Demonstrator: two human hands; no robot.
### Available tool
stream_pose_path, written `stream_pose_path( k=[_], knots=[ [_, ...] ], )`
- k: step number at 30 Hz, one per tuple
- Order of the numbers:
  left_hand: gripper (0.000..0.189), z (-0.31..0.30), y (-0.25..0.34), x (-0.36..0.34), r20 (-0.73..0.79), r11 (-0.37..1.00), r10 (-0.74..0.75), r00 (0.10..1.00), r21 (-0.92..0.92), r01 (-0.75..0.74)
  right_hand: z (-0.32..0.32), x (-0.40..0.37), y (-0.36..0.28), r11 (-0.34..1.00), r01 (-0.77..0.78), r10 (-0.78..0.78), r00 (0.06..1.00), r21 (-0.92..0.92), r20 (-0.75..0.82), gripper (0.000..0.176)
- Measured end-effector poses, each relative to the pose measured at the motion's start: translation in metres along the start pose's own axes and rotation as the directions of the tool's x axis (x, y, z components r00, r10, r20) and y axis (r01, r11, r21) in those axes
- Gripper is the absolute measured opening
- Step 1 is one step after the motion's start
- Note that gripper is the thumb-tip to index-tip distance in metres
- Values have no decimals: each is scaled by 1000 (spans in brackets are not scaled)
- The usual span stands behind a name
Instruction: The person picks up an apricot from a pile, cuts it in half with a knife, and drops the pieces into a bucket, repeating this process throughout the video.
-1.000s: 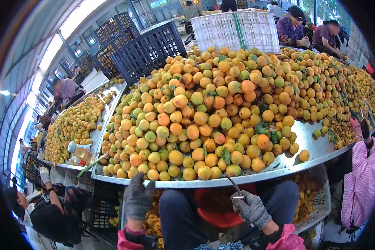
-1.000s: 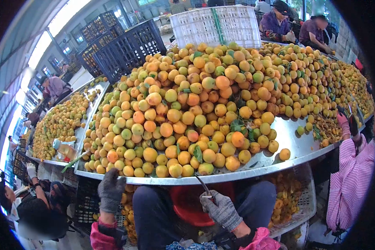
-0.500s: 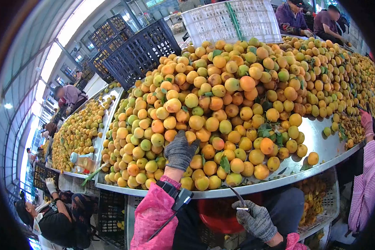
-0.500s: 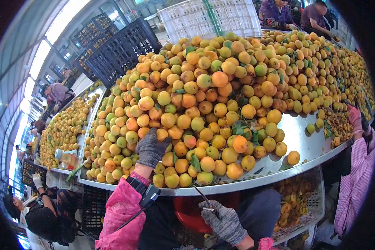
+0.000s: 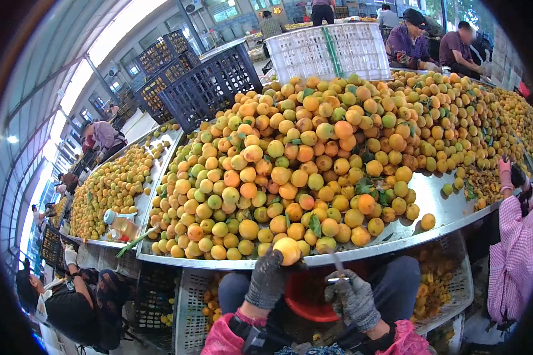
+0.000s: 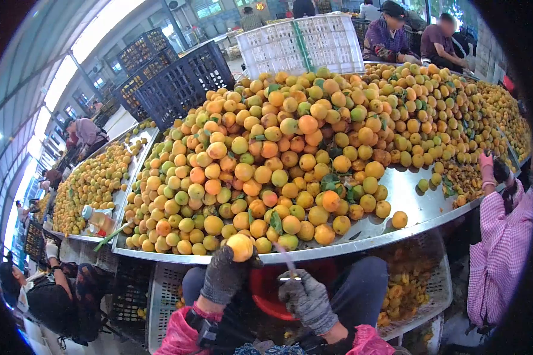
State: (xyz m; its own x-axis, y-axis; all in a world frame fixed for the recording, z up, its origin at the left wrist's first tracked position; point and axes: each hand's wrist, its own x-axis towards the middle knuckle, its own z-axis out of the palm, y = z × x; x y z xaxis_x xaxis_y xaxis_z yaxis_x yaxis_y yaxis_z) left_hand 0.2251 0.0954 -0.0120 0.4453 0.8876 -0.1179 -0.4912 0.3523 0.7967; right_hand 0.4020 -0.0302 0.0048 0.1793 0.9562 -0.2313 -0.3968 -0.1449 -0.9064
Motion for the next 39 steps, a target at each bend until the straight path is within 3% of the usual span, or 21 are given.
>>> stream_pose_path(
  k=[2, 3, 7, 11, 13, 17, 19, 20, 23, 25, 26, 28, 30, 32, 34, 36, 37, 38, 39],
  knots=[
    [59, 14, -12, -17, -18, 997, -45, 999, 68, 46, 9, -5, 4, 977, 91, -83, 995, -195, 48, 32],
    [61, 27, -16, -27, -19, 997, -38, 999, -70, 37, 11, -8, 5, 975, 76, -69, 997, -207, 43, 30],
    [63, 47, -33, -48, -28, 1000, 5, 1000, -17, -6, 13, -16, 19, 917, 103, -105, 994, -385, 16, 28],
    [61, 59, -39, -64, -83, 999, 47, 995, -17, -49, 16, -20, 22, 901, 133, -134, 991, -412, 26, 32],
    [56, 61, -41, -69, -108, 993, 111, 988, 47, -106, 21, -22, 16, 804, 238, -275, 961, -545, 14, 32],
    [56, 69, -39, -74, -184, 993, 100, 978, -48, -111, 21, -25, 16, 825, 261, -285, 958, -501, 30, 32],
    [56, 73, -33, -74, -37, 992, 83, 996, -94, -86, 14, -22, 27, 793, 353, -312, 935, -496, 165, 33],
    [56, 74, -31, -74, -39, 992, 80, 996, -95, -84, 14, -23, 28, 794, 349, -309, 937, -497, 164, 33],
    [60, 73, -29, -70, -91, 998, 38, 995, -41, -42, 15, -22, 24, 839, 278, -247, 961, -469, 126, 32],
    [59, 63, -26, -68, -108, 984, 44, 993, 176, -25, 13, -26, 21, 817, 293, -273, 955, -497, 113, 30],
    [59, 59, -21, -68, -112, 985, 40, 993, 174, -20, 9, -28, 17, 819, 287, -267, 957, -498, 112, 30],
    [58, 51, -6, -63, 10, 828, 36, 999, 560, -35, -7, -28, 5, 720, 247, -97, 961, -648, 258, 28],
    [55, 45, 2, -58, 57, 827, 5, 998, 562, -36, -20, -23, 0, 681, 308, -113, 940, -665, 321, 27],
    [53, 40, 10, -55, 170, 720, -118, 978, 693, -34, -28, -18, -6, 526, 443, -87, 877, -726, 472, 28],
    [51, 32, 16, -51, 207, 668, -144, 968, 742, -59, -29, -14, -10, 496, 462, -65, 864, -735, 499, 28],
    [48, 37, 22, -48, 322, 285, -249, 914, 926, -248, -27, -14, -15, 359, 509, 16, 835, -782, 550, 26],
    [44, 43, 23, -47, 432, 121, -193, 881, 901, -416, -26, -13, -15, 341, 477, 103, 837, -810, 537, 25],
    [38, 40, 18, -43, 502, 110, -188, 845, 865, -489, -30, -12, -6, 312, 556, 54, 799, -771, 598, 26],
    [34, 45, 21, -40, 508, 55, -224, 832, 859, -509, -30, -8, 0, 348, 526, 99, 803, -776, 588, 28]
  ],
)
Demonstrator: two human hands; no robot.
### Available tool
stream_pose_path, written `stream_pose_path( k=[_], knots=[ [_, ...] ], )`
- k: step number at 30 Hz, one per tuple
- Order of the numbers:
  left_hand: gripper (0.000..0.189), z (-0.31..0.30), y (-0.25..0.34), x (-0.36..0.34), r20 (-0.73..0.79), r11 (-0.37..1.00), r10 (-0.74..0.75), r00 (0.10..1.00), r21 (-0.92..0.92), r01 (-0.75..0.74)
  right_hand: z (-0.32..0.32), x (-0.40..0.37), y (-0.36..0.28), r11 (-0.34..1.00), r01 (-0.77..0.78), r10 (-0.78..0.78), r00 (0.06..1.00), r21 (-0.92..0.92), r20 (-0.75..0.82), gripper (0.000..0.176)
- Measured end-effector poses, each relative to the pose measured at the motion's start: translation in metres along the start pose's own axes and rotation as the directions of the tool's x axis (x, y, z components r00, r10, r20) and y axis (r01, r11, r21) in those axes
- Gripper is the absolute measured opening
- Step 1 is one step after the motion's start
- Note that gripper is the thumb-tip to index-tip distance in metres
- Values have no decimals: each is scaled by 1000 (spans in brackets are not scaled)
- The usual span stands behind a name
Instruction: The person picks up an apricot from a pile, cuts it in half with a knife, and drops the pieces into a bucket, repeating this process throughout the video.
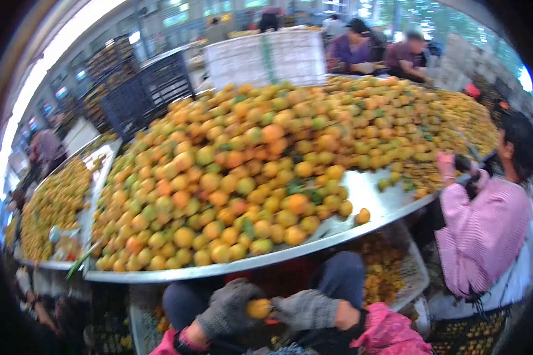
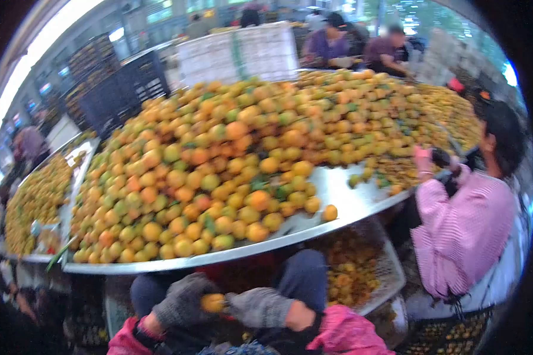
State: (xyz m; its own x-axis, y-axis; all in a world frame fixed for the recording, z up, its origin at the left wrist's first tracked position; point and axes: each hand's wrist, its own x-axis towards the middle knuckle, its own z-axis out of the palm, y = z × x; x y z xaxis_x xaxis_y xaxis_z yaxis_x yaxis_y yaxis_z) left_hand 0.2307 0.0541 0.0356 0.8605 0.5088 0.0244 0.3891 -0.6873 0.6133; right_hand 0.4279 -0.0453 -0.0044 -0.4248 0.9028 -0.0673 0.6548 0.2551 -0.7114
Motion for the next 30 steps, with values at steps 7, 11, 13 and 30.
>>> stream_pose_path(
  k=[7, 11, 13, 30],
  knots=[
    [61, -12, 14, 20, -44, 958, 159, 986, 248, -143, -3, 13, 6, 992, -113, 104, 984, -55, -141, 46],
    [55, 2, 22, 10, -364, 943, -284, 887, -272, 190, 27, 11, 17, 971, -239, 205, 832, 1, -515, 58],
    [51, 32, 27, 10, -359, 765, -328, 874, -644, 23, 28, 9, 16, 963, -212, 264, 866, 165, -424, 56],
    [38, 58, 25, 0, -387, 779, -420, 821, -617, 108, 32, 5, 28, 935, 158, -25, 922, 316, -387, 68]
  ],
)
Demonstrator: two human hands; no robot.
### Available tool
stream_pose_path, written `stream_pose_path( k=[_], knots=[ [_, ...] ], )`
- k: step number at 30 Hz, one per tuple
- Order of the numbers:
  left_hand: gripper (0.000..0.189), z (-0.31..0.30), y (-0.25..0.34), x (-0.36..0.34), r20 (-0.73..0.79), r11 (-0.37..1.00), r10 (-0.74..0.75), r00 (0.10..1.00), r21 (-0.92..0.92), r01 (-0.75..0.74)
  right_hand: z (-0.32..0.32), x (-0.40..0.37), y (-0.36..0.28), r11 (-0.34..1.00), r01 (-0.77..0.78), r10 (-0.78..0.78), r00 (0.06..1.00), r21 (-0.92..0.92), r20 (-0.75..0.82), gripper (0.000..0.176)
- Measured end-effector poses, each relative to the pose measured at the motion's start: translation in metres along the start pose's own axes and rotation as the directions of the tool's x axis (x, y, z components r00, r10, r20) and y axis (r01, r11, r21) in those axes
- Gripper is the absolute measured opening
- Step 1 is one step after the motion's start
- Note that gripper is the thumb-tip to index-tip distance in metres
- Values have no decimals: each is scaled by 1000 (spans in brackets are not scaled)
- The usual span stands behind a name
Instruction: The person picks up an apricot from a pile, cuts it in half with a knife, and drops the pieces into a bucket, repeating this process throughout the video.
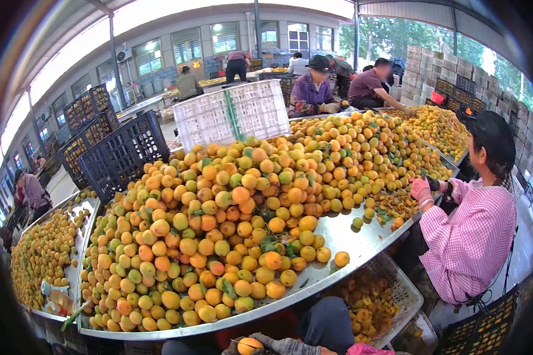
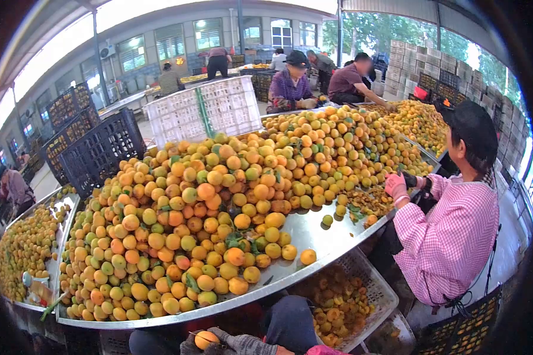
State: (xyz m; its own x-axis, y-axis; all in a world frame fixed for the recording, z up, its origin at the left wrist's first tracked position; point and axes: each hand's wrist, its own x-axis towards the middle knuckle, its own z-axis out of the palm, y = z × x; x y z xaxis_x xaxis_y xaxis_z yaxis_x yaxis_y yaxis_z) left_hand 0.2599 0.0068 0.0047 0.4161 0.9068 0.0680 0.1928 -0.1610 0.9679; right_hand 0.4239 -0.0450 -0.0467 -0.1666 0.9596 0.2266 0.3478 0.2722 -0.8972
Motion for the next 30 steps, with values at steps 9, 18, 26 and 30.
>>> stream_pose_path(
  k=[9, 18, 26, 30],
  knots=[
    [51, -27, -35, 13, 304, 990, -32, 952, 144, -13, -17, 20, -12, 933, -344, 318, 926, 109, 205, 54],
    [62, -40, -49, -11, 351, 886, -206, 913, -329, 327, -14, 28, -18, 791, -479, 411, 877, 381, 249, 52],
    [62, -38, -70, -43, 321, 289, -446, 836, -832, 474, 26, 30, -36, 936, -339, 348, 932, -96, 100, 50],
    [62, -48, -72, -53, 299, 304, -499, 813, -819, 487, 39, 33, -40, 918, -104, 128, 991, -384, 37, 56]
  ],
)
